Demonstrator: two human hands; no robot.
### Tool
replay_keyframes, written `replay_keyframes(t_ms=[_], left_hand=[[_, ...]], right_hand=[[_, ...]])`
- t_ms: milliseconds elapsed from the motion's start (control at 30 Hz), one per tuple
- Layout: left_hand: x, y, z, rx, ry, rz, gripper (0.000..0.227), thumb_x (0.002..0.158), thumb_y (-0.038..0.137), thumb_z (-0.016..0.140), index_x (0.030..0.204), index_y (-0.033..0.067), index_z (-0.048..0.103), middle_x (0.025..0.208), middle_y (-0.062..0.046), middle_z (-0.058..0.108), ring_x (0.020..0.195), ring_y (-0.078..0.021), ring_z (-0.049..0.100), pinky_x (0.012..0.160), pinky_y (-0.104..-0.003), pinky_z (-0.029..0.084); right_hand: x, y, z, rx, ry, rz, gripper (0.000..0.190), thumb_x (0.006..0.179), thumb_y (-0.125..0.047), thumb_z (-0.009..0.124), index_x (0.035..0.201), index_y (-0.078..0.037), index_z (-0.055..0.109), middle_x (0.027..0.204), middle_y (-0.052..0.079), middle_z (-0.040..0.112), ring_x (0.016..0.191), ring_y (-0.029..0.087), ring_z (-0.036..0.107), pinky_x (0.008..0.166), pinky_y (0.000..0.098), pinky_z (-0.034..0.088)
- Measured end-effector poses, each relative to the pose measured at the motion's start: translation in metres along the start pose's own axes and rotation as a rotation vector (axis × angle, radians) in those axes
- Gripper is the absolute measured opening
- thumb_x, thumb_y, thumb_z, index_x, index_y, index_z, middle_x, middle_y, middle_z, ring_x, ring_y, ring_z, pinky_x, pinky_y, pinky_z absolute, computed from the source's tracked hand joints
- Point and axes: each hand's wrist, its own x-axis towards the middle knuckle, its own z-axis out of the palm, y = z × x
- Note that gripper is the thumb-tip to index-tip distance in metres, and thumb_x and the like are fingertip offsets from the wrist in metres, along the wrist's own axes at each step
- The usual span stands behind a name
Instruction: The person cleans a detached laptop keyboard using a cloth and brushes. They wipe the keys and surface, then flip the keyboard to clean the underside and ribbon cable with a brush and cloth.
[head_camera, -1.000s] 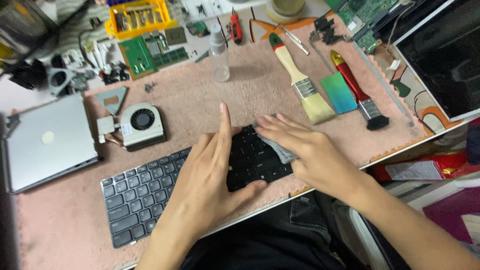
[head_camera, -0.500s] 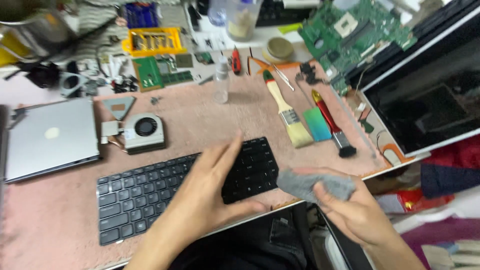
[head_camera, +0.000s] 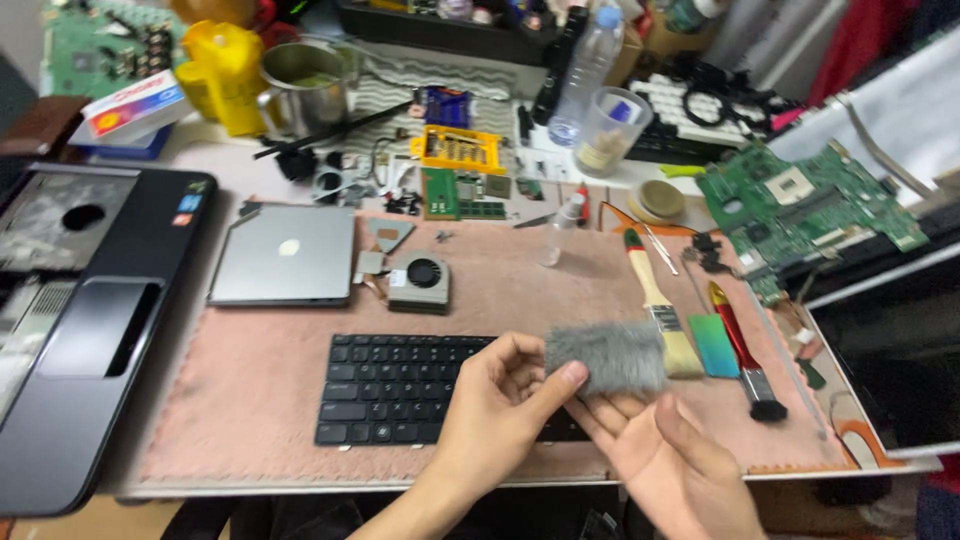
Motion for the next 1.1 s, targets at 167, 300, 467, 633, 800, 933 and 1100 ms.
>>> replay_keyframes(t_ms=[167, 300, 467, 633, 800, 933, 1100], left_hand=[[-0.015, -0.016, 0.007, -0.248, 0.081, -0.075, 0.025, 0.097, 0.006, 0.091, 0.112, 0.0053, 0.070, 0.106, -0.012, 0.087, 0.088, -0.0103, 0.080, 0.083, -0.022, 0.064], [-0.042, 0.007, -0.001, -0.162, -0.028, -0.231, 0.020, 0.099, 0.008, 0.090, 0.112, 0.0032, 0.075, 0.092, -0.004, 0.082, 0.083, -0.0028, 0.076, 0.078, -0.016, 0.058], [-0.064, 0.050, -0.064, 0.202, 0.057, 0.055, 0.018, 0.096, 0.011, 0.090, 0.112, 0.0079, 0.082, 0.100, -0.007, 0.090, 0.089, -0.0096, 0.085, 0.090, -0.023, 0.072], [-0.079, 0.118, -0.161, 0.695, -0.052, 0.333, 0.011, 0.102, 0.021, 0.086, 0.101, 0.0142, 0.078, 0.088, 0.001, 0.080, 0.079, -0.0099, 0.074, 0.074, -0.025, 0.062], [-0.072, 0.139, -0.210, 1.007, -0.037, 0.354, 0.065, 0.084, 0.036, 0.103, 0.126, 0.0088, 0.060, 0.122, -0.008, 0.069, 0.110, -0.0192, 0.068, 0.100, -0.030, 0.061], [-0.055, 0.130, -0.205, 1.085, -0.061, 0.298, 0.104, 0.067, 0.041, 0.114, 0.142, 0.0039, 0.053, 0.149, -0.019, 0.070, 0.132, -0.0287, 0.072, 0.113, -0.043, 0.059], [-0.042, 0.120, -0.209, 1.159, -0.126, 0.403, 0.137, 0.059, 0.047, 0.119, 0.155, -0.0112, 0.040, 0.155, -0.028, 0.056, 0.143, -0.0412, 0.061, 0.121, -0.048, 0.051]], right_hand=[[0.026, 0.032, 0.025, -0.217, 0.485, -0.033, 0.056, 0.108, -0.020, 0.062, 0.160, 0.002, 0.055, 0.170, 0.034, 0.062, 0.160, 0.044, 0.057, 0.136, 0.0585, 0.039], [0.058, 0.045, 0.058, -0.494, 0.823, -0.072, 0.056, 0.111, -0.023, 0.046, 0.156, 0.011, 0.052, 0.157, 0.034, 0.067, 0.151, 0.046, 0.067, 0.127, 0.0556, 0.056], [0.074, 0.051, 0.023, -0.758, 0.493, -0.001, 0.046, 0.109, -0.014, 0.060, 0.148, 0.009, 0.063, 0.144, 0.033, 0.077, 0.108, 0.037, 0.077, 0.093, 0.0407, 0.061], [0.107, 0.063, 0.040, -1.071, 0.417, 0.183, 0.038, 0.099, -0.014, 0.081, 0.134, 0.002, 0.078, 0.102, 0.019, 0.083, 0.075, 0.028, 0.079, 0.065, 0.0380, 0.067], [0.144, 0.090, 0.032, -1.854, -0.794, -0.398, 0.043, 0.106, 0.011, 0.066, 0.148, 0.003, 0.070, 0.150, 0.024, 0.066, 0.149, 0.044, 0.070, 0.133, 0.0521, 0.055], [0.170, 0.123, 0.054, -1.860, -1.067, -0.638, 0.035, 0.112, 0.016, 0.066, 0.147, 0.019, 0.064, 0.143, 0.037, 0.069, 0.139, 0.054, 0.070, 0.125, 0.0620, 0.063], [0.184, 0.137, 0.056, -1.779, -1.235, -0.781, 0.020, 0.117, 0.002, 0.064, 0.128, 0.009, 0.079, 0.131, 0.027, 0.081, 0.126, 0.044, 0.080, 0.108, 0.0575, 0.067]])
